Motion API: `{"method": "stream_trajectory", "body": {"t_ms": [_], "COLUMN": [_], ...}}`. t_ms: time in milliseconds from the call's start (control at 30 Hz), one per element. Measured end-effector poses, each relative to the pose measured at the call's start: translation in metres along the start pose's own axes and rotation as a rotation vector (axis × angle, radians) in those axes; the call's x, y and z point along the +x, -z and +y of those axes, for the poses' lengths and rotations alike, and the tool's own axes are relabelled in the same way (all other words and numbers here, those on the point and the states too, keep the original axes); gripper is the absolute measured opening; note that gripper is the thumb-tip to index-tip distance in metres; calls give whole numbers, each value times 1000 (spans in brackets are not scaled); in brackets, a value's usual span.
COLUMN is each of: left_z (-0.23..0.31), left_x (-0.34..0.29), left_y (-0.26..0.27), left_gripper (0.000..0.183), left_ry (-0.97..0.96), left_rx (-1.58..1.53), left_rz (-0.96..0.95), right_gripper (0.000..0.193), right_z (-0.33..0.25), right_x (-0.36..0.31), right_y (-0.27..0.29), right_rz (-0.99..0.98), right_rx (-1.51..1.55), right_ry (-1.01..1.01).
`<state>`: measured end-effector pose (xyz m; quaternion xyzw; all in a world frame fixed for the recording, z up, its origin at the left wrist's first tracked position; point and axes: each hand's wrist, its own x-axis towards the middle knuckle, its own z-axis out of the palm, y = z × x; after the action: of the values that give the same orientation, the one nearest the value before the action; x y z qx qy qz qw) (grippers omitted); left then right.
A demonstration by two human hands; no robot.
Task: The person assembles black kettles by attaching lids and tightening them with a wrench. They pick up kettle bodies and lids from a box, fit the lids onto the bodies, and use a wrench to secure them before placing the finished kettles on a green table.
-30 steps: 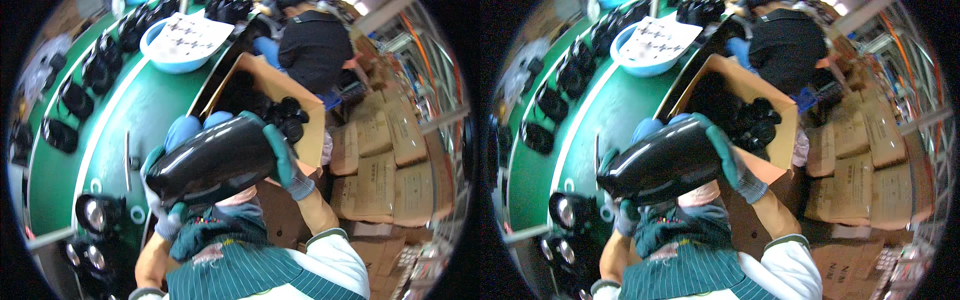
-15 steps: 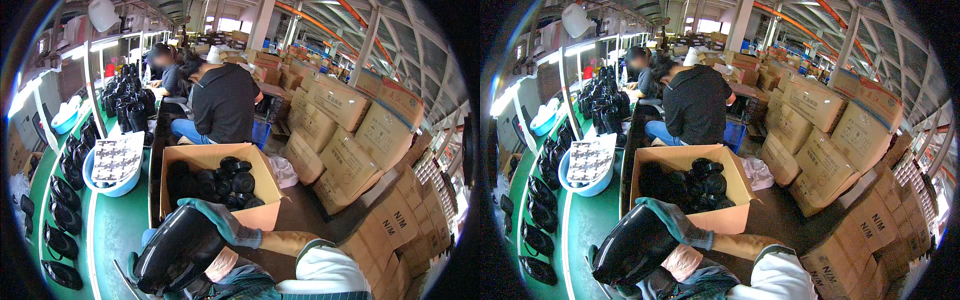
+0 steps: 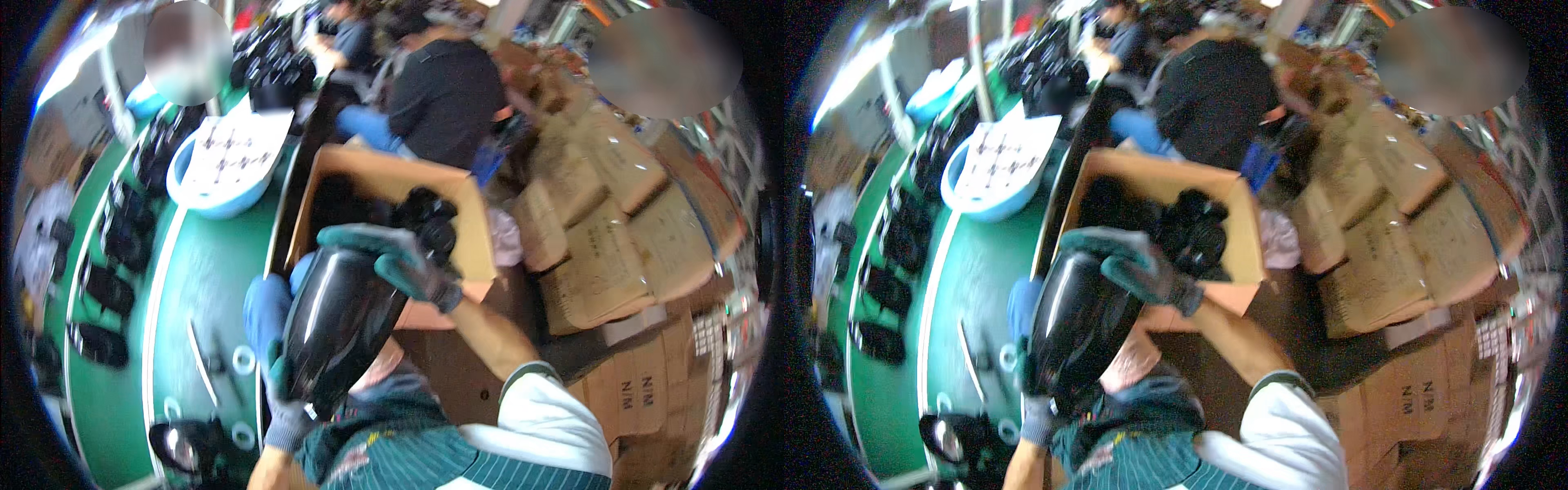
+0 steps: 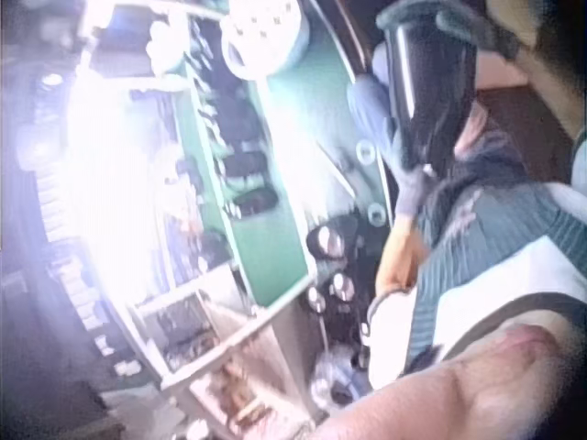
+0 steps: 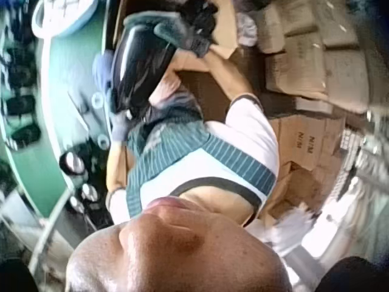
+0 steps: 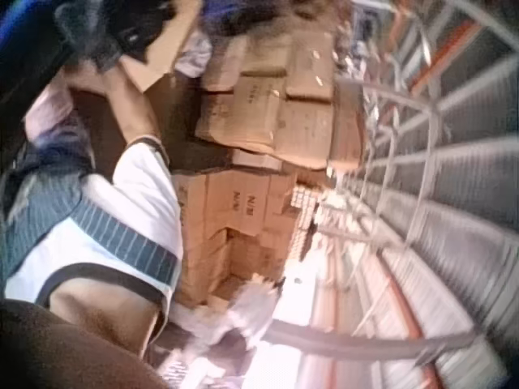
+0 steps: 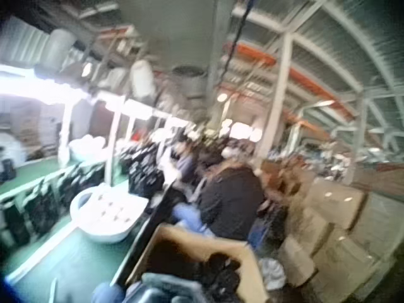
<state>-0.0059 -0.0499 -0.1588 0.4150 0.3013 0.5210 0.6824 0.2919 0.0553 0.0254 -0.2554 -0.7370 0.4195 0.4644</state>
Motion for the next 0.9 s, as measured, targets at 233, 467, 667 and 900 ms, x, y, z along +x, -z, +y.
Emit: {"method": "stream_trajectory", "body": {"t_ms": [233,467,667,900], "left_z": [-46,57,68,44], "left_x": [-75,-63,33,81], "left_y": [25,34,18,30], "left_gripper": [70,45,50,74], "left_ry": [-481,-567,-496,-423], "left_rx": [1164,1256,951,187], "left_rz": [93,-417,317,329], "right_gripper": [57,88,82,101], "right_z": [96,95,126,130], "right_x": [-43,-24,-57,-89], "right_y": [-70,-75,-76,-53], "right_rz": [62,-119,87,549], "right_rx": [110,78,206,736], "right_ry": [-429,-199,-395,-260]}}
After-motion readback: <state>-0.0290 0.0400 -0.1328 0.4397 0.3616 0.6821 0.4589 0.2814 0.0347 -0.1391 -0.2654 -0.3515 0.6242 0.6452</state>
